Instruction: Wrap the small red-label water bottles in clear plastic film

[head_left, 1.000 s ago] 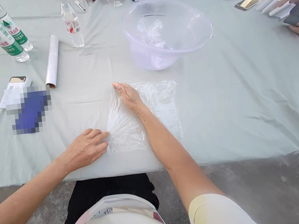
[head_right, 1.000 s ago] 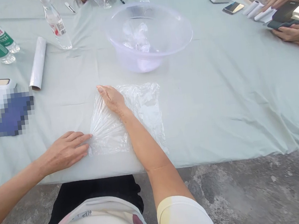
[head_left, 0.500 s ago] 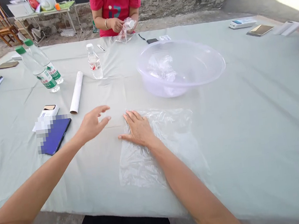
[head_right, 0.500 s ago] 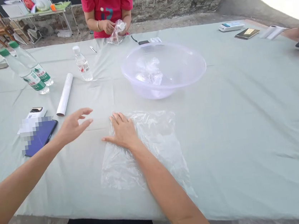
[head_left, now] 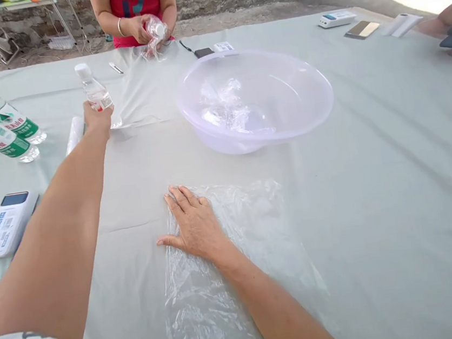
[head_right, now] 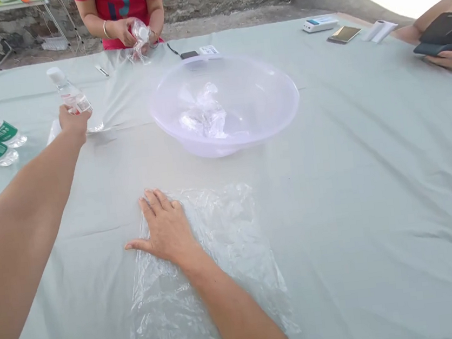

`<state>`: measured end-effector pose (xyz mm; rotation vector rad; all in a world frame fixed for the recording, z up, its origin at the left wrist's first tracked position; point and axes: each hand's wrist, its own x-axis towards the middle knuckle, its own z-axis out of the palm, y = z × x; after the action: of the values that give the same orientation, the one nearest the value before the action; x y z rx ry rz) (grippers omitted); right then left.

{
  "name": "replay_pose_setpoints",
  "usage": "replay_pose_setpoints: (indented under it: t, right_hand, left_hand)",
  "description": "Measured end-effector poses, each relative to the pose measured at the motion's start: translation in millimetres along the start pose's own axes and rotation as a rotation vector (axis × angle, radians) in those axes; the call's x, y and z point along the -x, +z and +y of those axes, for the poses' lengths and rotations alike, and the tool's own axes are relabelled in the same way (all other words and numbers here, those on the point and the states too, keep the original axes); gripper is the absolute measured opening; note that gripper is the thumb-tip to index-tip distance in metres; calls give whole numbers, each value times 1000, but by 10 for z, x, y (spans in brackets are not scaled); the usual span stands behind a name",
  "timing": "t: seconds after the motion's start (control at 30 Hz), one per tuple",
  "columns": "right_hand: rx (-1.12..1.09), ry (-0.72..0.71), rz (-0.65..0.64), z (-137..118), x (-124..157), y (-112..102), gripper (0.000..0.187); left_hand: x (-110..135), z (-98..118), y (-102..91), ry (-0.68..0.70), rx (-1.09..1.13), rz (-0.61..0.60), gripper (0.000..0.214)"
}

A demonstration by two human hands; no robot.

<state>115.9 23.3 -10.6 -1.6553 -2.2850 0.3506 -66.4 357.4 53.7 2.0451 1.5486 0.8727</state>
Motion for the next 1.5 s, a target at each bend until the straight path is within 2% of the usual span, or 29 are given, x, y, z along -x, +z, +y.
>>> replay_pose_setpoints:
  t: [0.1, 0.13, 0.23, 0.27, 0.33, 0.4, 0.47, 0.53, 0.6, 0.7, 0.9, 1.07, 1.17, 1.23, 1.5]
  right_hand:
    - [-77, 30, -11, -10, -6, -32, 83]
    - [-115, 44, -5, -8, -13, -33, 76]
    - [-257, 90, 29, 14, -32, 0, 64]
    - [-306, 100, 43, 23, -36, 16, 62]
    - [-382, 104, 76, 33, -37, 40, 61]
    - [-417, 88, 113, 33, -37, 46, 62]
    - [-420, 81, 134, 25, -44, 38, 66]
    - [-415, 97, 116, 13, -58, 25, 70]
    - [-404, 115, 77, 1, -75, 12, 73]
    - [-376, 107, 48, -5, -96, -3, 78]
    - [-453, 140, 128, 24, -102, -14, 64]
    - [-695, 185, 181, 123, -88, 30, 58]
    - [-889, 147, 269, 239, -94, 41, 53]
    - [-972, 131, 282, 297, -84, 16, 53]
    - [-902, 77, 202, 226, 36, -131, 66]
  left_hand:
    - [242, 123, -6, -303, 33, 190, 43]
    - [400, 192, -21, -379, 84, 188, 47]
    - [1074, 467, -116, -392, 287, 16, 42]
    - [1354, 574, -159, -397, 319, -48, 41]
    - [1962, 783, -230, -347, 529, -213, 46]
    - [2564, 952, -239, -260, 718, -328, 51]
    - [3074, 1063, -177, -236, 837, -417, 53]
    - [3439, 1125, -76, -308, 863, -553, 54]
    - [3653, 1162, 16, -395, 778, -675, 54]
    - [3764, 1205, 74, -423, 645, -746, 56]
    - [3725, 1284, 12, -404, 539, -722, 57]
    - [3720, 1279, 3, -398, 532, -728, 58]
    - [3714, 1242, 35, -468, 476, -700, 60]
    - [3696, 1231, 59, -506, 408, -678, 59]
    - [3599, 1365, 50, -470, 155, -685, 56]
